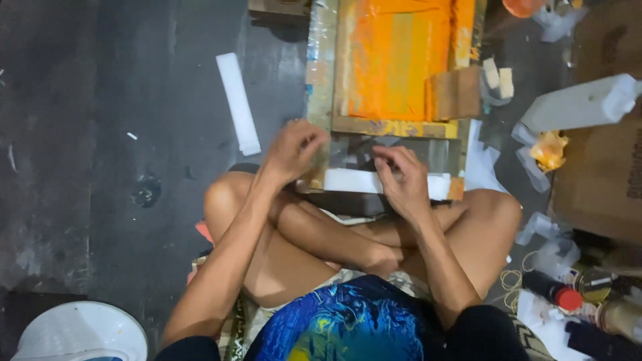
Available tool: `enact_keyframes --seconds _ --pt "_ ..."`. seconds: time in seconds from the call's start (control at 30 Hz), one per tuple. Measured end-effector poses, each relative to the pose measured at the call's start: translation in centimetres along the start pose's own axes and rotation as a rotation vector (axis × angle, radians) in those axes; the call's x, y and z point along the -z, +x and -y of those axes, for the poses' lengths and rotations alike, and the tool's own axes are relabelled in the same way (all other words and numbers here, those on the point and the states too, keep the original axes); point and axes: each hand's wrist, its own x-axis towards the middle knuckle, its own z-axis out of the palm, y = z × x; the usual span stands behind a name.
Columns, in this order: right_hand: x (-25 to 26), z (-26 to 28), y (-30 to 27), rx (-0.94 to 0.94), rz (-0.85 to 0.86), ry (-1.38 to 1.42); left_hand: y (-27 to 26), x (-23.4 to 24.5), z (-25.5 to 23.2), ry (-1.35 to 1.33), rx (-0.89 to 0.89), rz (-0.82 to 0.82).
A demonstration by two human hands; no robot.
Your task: The person sits cross-legged on the floor and performs screen printing. They place a white rectangular object under a screen frame, then use a squeegee to spread orange ink across the screen. The person repeats this process with multiple white objects, moving each one into position and pulling the ink through the screen.
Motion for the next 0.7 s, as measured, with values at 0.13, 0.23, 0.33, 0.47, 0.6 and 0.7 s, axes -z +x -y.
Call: enact_keyframes --seconds 0.13,0.23,0.33,0.47,0.6,0.7 --pt "2.1 -3.5 -3.3 0.025 0.130 -0.257 -1.6 -2.8 -1.6 0.105 0.049 0.230" --pt "1.9 -5.1 -4.3 -0.072 0.246 -0.381 -2.2 -3.9 -1.9 0.258 0.108 0.296" --pt "1.6 -5.6 -4.5 -0.036 0.207 -0.373 -2.5 -4.0 -3.5 0.255 0.134 0.256" --pt "1.7 -4.9 -4.2 -0.019 0.166 -0.352 -2.4 -3.9 -5.3 0.391 0.097 0.210" --pt "2.1 -4.2 -4.0 -0.074 0.199 -0.304 -2.7 -4.4 -4.6 0.428 0.077 0.181" --pt "2.1 -4.6 -4.2 -0.072 0.212 -0.312 -2.8 -4.7 -4.6 0.464 0.059 0.128"
